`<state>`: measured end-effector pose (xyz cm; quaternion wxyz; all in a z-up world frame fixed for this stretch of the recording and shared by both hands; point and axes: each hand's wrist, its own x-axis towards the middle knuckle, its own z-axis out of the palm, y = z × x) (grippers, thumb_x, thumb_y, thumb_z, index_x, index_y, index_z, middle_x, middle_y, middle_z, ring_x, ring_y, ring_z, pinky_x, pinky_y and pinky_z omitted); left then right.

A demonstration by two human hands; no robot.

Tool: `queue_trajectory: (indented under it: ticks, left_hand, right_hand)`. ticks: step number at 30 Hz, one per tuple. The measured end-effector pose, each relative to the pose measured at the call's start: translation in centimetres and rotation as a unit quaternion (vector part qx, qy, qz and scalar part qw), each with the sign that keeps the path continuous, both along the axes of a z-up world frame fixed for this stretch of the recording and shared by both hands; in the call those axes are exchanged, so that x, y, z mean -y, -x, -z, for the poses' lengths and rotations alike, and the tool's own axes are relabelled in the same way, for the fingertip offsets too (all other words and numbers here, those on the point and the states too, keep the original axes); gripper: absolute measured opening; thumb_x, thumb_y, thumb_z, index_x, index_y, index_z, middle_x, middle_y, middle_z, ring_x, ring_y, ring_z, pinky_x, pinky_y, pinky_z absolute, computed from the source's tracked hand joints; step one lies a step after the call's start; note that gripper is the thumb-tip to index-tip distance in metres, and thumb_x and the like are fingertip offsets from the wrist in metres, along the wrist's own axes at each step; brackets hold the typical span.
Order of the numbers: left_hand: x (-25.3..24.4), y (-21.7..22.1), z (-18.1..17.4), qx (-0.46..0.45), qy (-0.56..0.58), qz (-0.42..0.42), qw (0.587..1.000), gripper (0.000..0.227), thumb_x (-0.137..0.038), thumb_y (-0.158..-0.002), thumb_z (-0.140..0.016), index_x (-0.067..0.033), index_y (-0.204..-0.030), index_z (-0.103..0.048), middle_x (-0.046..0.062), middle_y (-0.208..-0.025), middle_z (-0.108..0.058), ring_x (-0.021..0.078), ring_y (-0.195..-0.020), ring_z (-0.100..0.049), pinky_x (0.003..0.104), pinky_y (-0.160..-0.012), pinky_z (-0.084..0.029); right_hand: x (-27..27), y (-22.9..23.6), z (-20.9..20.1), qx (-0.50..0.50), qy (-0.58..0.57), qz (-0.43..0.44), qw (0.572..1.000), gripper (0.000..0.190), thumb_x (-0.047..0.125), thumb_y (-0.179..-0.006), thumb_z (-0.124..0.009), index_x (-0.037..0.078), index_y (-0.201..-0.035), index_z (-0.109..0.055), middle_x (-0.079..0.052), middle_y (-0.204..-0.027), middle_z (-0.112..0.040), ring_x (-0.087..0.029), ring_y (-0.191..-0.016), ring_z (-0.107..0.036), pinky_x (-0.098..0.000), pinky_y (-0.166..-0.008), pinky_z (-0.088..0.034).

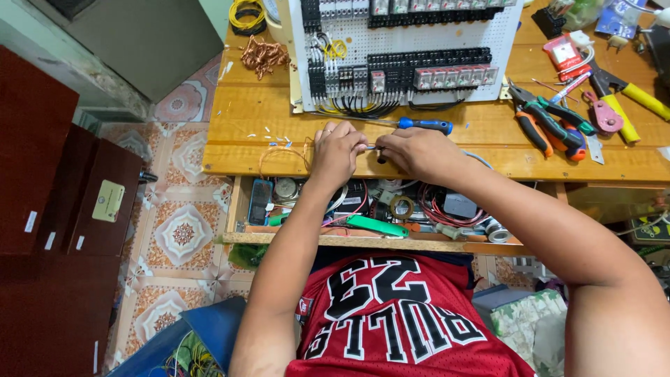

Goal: Wiring an electrical control panel by stripping wires and connecting them to terminal blocks

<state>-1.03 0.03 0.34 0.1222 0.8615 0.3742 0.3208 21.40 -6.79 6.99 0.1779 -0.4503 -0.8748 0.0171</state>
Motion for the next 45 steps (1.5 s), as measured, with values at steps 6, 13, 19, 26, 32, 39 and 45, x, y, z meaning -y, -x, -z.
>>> queue_trajectory:
  ticks: [6, 13, 19, 26, 32, 39, 45]
  left_hand:
    - [-0.1, 0.5, -0.4, -0.005, 0.011, 0.009, 1.000, 0.006, -0.029, -0.093, -0.069, -0.0284, -0.088, -0.072, -0.005, -0.088, -0.054, 0.0234, -0.092, -0.055, 0.037, -0.082, -0.044]
    - [0.0, 0.6, -1.1, -0.019, 0.005, -0.004, 1.000, 0.007, -0.032, -0.093, -0.069, -0.0271, -0.090, -0.072, -0.005, -0.089, -0.055, 0.0229, -0.094, -0.055, 0.038, -0.083, -0.044]
    - [-0.6, 1.5, -0.8, -0.026, 0.038, -0.012, 0.999, 0.006, -0.033, -0.090, -0.073, -0.0279, -0.091, -0.072, -0.005, -0.089, -0.058, 0.0229, -0.096, -0.059, 0.041, -0.083, -0.046]
    - [-1.0, 2.2, -1.4, 0.008, 0.070, 0.053, 0.996, 0.002, -0.024, -0.093, -0.071, -0.0241, -0.092, -0.072, 0.001, -0.090, -0.063, 0.0302, -0.095, -0.062, 0.045, -0.083, -0.048]
    - [-0.4, 2.4, -2.8, 0.013, 0.078, 0.067, 0.995, 0.003, -0.026, -0.091, -0.074, -0.0237, -0.093, -0.073, 0.001, -0.089, -0.062, 0.0290, -0.093, -0.061, 0.043, -0.083, -0.046]
    - [-0.3, 2.4, -2.8, -0.002, 0.085, 0.067, 0.994, 0.004, -0.029, -0.094, -0.070, -0.0261, -0.095, -0.072, -0.001, -0.088, -0.059, 0.0271, -0.094, -0.058, 0.042, -0.084, -0.044]
    - [-0.5, 2.2, -1.8, -0.026, 0.067, 0.056, 0.996, 0.006, -0.031, -0.097, -0.065, -0.0269, -0.096, -0.070, -0.002, -0.088, -0.056, 0.0270, -0.095, -0.057, 0.042, -0.082, -0.044]
  right_hand:
    - [-0.1, 1.0, -0.6, -0.015, -0.027, 0.001, 1.000, 0.014, 0.027, -0.106, -0.056, 0.015, -0.110, -0.063, -0.004, -0.108, -0.067, -0.033, -0.088, -0.071, -0.0435, -0.068, -0.060]
    - [-1.1, 0.1, 2.2, 0.015, -0.046, -0.013, 0.999, 0.013, 0.028, -0.104, -0.061, 0.018, -0.106, -0.068, -0.003, -0.093, -0.069, -0.029, -0.085, -0.073, -0.0385, -0.066, -0.059]
    - [-1.6, 0.0, 2.5, 0.010, -0.031, -0.017, 0.999, 0.012, 0.030, -0.102, -0.064, 0.019, -0.105, -0.067, -0.003, -0.088, -0.067, -0.030, -0.088, -0.072, -0.0401, -0.071, -0.059]
    - [-2.1, 0.2, 3.1, 0.042, -0.041, -0.002, 0.998, 0.011, 0.029, -0.101, -0.065, 0.019, -0.105, -0.067, -0.001, -0.086, -0.064, -0.028, -0.087, -0.072, -0.0395, -0.067, -0.058]
    - [-2.3, 0.9, 3.0, 0.078, -0.045, -0.003, 0.996, 0.011, 0.030, -0.100, -0.062, 0.021, -0.094, -0.065, 0.002, -0.085, -0.062, -0.025, -0.085, -0.071, -0.0366, -0.065, -0.057]
    - [-3.0, 0.9, 3.3, 0.106, 0.004, 0.001, 0.994, 0.014, 0.028, -0.098, -0.061, 0.018, -0.090, -0.066, -0.002, -0.086, -0.061, -0.029, -0.080, -0.069, -0.0400, -0.058, -0.056]
    - [-2.7, 1.7, 1.7, 0.113, 0.022, 0.006, 0.993, 0.016, 0.026, -0.099, -0.060, 0.017, -0.090, -0.070, -0.004, -0.087, -0.064, -0.031, -0.076, -0.070, -0.0408, -0.056, -0.056]
